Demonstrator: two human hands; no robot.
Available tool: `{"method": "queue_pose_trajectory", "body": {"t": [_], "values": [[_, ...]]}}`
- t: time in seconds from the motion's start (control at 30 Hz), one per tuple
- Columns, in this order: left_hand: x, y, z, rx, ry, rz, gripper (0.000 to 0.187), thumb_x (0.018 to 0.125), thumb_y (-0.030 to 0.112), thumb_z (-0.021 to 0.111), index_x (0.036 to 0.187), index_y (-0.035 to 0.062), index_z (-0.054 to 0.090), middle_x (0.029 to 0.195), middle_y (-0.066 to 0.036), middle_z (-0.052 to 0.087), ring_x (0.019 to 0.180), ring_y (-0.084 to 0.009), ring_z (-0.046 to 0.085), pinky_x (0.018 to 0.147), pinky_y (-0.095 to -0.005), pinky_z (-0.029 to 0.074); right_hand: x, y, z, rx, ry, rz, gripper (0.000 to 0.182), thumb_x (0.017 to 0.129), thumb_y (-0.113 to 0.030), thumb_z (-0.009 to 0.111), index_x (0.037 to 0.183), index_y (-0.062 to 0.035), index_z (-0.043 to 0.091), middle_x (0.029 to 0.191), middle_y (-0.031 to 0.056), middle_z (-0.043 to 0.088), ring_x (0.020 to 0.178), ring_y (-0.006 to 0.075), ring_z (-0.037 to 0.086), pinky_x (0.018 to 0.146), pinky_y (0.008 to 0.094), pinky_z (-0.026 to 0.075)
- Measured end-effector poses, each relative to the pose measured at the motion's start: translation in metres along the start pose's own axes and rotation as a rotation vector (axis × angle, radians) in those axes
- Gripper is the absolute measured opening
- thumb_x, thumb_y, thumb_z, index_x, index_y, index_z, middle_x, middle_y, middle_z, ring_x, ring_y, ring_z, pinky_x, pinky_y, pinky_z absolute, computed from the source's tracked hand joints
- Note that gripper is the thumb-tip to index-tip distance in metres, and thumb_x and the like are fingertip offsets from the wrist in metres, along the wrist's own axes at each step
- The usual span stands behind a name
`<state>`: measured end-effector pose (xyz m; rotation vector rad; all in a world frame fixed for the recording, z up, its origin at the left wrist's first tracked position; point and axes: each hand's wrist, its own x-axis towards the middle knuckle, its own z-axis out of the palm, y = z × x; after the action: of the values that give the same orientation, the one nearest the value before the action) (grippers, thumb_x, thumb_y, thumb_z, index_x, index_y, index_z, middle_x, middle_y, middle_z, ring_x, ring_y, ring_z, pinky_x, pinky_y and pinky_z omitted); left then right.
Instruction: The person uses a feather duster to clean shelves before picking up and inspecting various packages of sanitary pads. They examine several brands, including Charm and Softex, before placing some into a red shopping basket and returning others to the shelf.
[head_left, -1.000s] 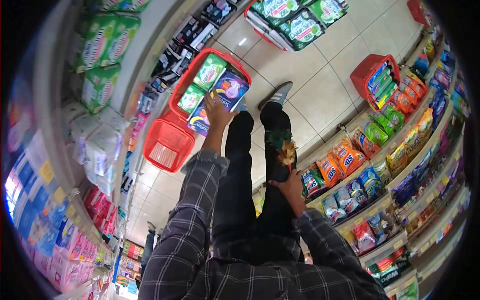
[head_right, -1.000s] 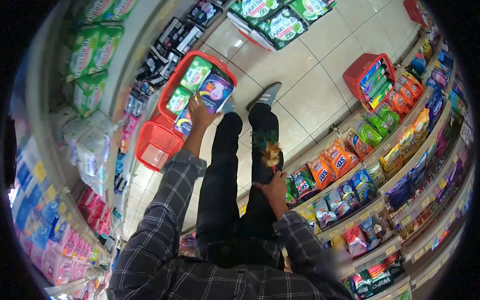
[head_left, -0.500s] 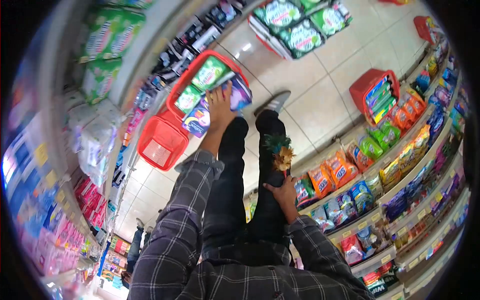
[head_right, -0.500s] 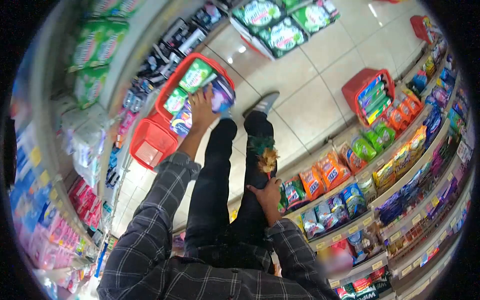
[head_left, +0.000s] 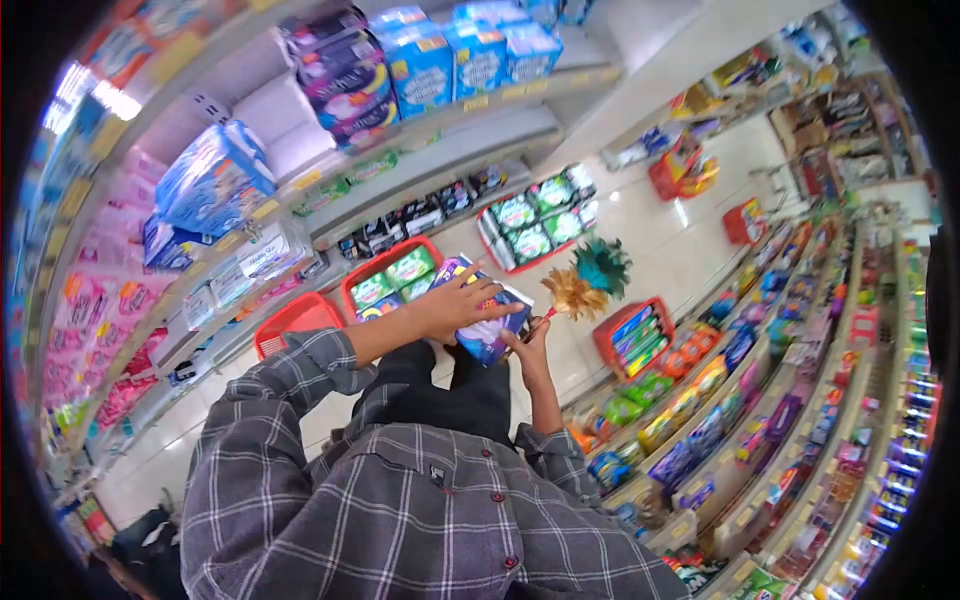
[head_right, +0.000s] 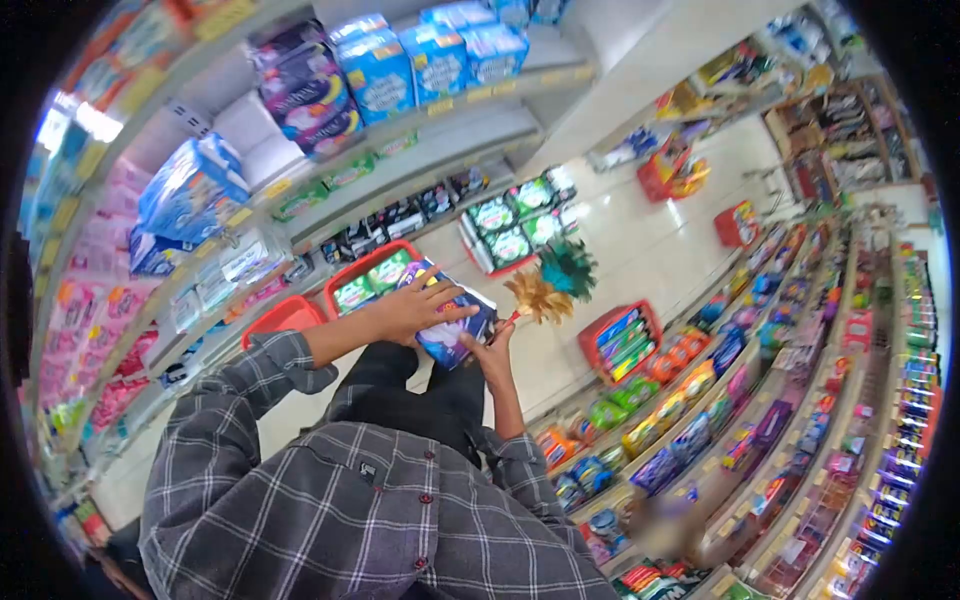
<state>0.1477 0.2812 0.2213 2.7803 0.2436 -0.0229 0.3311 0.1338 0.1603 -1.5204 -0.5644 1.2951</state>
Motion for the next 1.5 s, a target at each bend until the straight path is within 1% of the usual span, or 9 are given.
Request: {"method": "queue_pose_trajectory", "body": {"t": [0.07,0.3,0.4,0.6,0.73,0.93,1.13,1.33,1.5], "values": [[-0.003,0.013,-0.038,0.069,0.118,0.005,0.126,0.050,0.024,0.089,0.153,0.0248,0.016,0.138,-0.015,0.045,0.133,-0.0318,0.041,0.117,-0.0557,0.017,0.009,-0.007,-0.006,0.058,0.009,-0.112,0.052,0.079,-0.005,0.073,0.103,-0.0178,0.029,0.097,0.0027,0.042,0.095,0.0140,0.051,0.077,0.0340,0.049],[-0.037,0.030,-0.075,-0.698,1.183,-0.542,0.118,0.071,0.057,0.077,0.152,0.0056,0.007,0.149,-0.023,0.027,0.140,-0.0397,0.025,0.115,-0.0536,0.018,-0.023,-0.126,0.008,0.475,-0.024,-0.268,0.065,0.088,-0.028,0.062,0.143,-0.0123,0.031,0.133,0.0101,0.050,0.120,0.0271,0.052,0.098,0.0464,0.047],[-0.045,0.035,-0.045,-1.371,0.731,-0.434,0.113,0.077,0.066,0.067,0.153,0.0107,0.004,0.152,-0.022,0.024,0.139,-0.0382,0.030,0.112,-0.0503,0.027,-0.039,-0.149,0.019,0.667,-0.164,-0.216,0.064,0.090,-0.037,0.061,0.140,-0.0057,0.037,0.136,0.0115,0.049,0.125,0.0272,0.049,0.103,0.0468,0.042],[-0.012,0.077,-0.027,-2.173,1.013,-0.059,0.078,0.083,0.052,0.069,0.140,0.0096,0.037,0.127,-0.003,0.054,0.118,-0.0160,0.053,0.098,-0.0338,0.046,-0.084,-0.149,0.048,0.308,-0.144,-0.166,0.077,0.090,-0.056,0.057,0.142,-0.0048,0.033,0.138,0.0116,0.048,0.124,0.0263,0.050,0.105,0.0418,0.041],[-0.012,0.069,-0.018,-2.231,1.013,-0.071,0.075,0.082,0.051,0.070,0.135,0.0058,0.043,0.123,-0.007,0.059,0.111,-0.0170,0.059,0.096,-0.0359,0.049,-0.082,-0.119,-0.001,-0.496,0.142,-0.415,0.070,0.094,-0.060,0.047,0.138,-0.0069,0.036,0.116,0.0109,0.057,0.105,0.0231,0.059,0.083,0.0343,0.050],[-0.018,0.041,-0.004,-2.424,0.758,-0.161,0.081,0.084,0.063,0.061,0.136,0.0037,0.043,0.125,-0.013,0.059,0.109,-0.0199,0.062,0.094,-0.0349,0.052,-0.101,-0.176,-0.036,-0.453,0.490,-0.251,0.043,0.101,-0.052,0.037,0.096,-0.0091,0.045,0.066,0.0015,0.047,0.048,0.0088,0.041,0.041,0.0225,0.030],[-0.032,0.018,-0.024,-2.466,0.762,-0.273,0.091,0.084,0.072,0.048,0.144,0.0055,0.036,0.138,-0.017,0.049,0.123,-0.0265,0.054,0.101,-0.0406,0.048,-0.131,-0.220,-0.017,-0.699,0.152,-0.393,0.024,0.101,-0.025,0.050,0.102,-0.0034,0.060,0.067,0.0030,0.053,0.054,0.0099,0.044,0.049,0.0240,0.035],[-0.050,-0.003,-0.023,-2.703,0.635,0.278,0.074,0.092,0.065,0.044,0.137,0.0067,0.048,0.127,-0.011,0.059,0.112,-0.0241,0.059,0.097,-0.0404,0.049,-0.129,-0.244,0.050,-1.088,-0.221,-0.493,0.017,0.090,-0.013,0.063,0.099,0.0003,0.067,0.076,0.0115,0.061,0.062,0.0197,0.055,0.058,0.0290,0.042],[-0.069,-0.006,-0.023,-2.303,0.831,-0.333,0.086,0.088,0.070,0.045,0.141,0.0029,0.040,0.135,-0.016,0.052,0.119,-0.0262,0.056,0.099,-0.0368,0.049,-0.070,-0.250,0.020,-0.937,0.145,-0.356,0.024,0.094,-0.020,0.060,0.108,-0.0013,0.067,0.071,0.0074,0.057,0.065,0.0091,0.048,0.060,0.0249,0.041]]}}
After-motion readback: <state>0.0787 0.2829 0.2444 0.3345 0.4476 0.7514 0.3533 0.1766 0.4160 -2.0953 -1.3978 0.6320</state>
